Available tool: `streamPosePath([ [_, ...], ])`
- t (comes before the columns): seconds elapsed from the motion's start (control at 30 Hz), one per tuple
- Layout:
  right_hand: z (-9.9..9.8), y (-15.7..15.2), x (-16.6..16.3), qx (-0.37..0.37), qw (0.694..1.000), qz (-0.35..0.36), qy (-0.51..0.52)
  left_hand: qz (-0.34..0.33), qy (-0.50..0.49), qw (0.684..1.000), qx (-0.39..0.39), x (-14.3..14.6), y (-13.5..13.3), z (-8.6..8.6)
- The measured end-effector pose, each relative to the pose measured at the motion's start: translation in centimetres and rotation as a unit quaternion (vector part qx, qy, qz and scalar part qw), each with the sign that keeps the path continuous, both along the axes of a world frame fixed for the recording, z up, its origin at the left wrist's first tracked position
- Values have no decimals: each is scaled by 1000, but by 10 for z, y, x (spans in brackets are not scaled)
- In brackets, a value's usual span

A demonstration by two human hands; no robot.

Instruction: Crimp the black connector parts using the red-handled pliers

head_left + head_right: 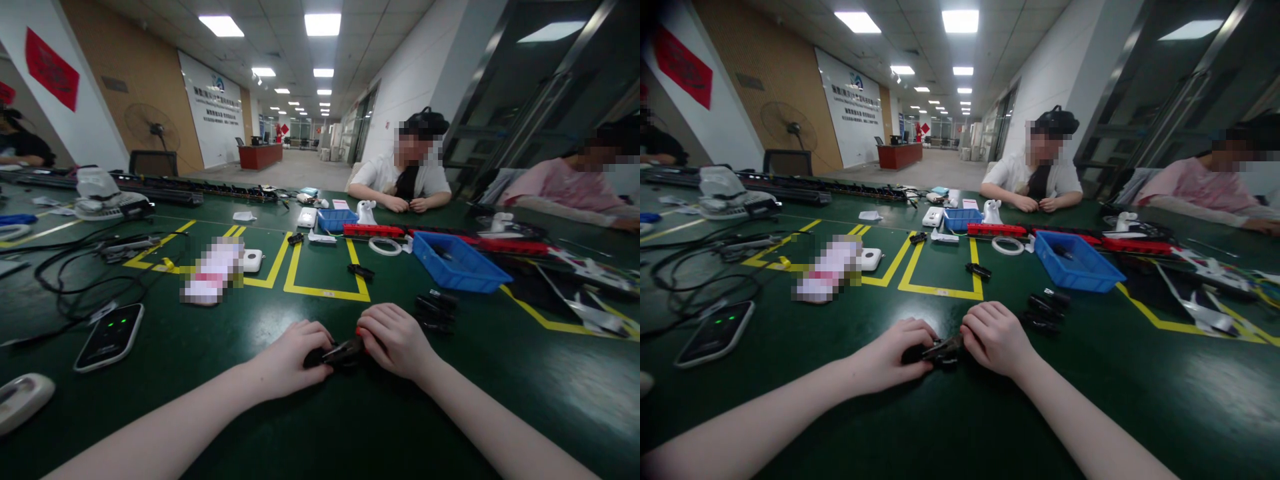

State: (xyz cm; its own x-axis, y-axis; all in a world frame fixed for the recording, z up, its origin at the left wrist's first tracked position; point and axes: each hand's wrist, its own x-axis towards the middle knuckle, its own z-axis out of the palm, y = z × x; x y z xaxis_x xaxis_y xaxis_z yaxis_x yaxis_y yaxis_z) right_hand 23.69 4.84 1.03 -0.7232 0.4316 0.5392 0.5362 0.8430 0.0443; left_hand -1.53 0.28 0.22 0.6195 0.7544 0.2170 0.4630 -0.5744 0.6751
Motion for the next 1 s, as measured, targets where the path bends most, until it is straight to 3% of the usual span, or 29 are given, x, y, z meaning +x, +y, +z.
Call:
streamPosePath([
  [0.73, 0, 5, 2, -38, 998, -5, -49, 16, 26, 1000, -4, 1, -3, 5],
  [1.0, 1, 4, 0, -67, 995, -12, -77, 12, 13, 1000, -3, 1, 1, -1],
])
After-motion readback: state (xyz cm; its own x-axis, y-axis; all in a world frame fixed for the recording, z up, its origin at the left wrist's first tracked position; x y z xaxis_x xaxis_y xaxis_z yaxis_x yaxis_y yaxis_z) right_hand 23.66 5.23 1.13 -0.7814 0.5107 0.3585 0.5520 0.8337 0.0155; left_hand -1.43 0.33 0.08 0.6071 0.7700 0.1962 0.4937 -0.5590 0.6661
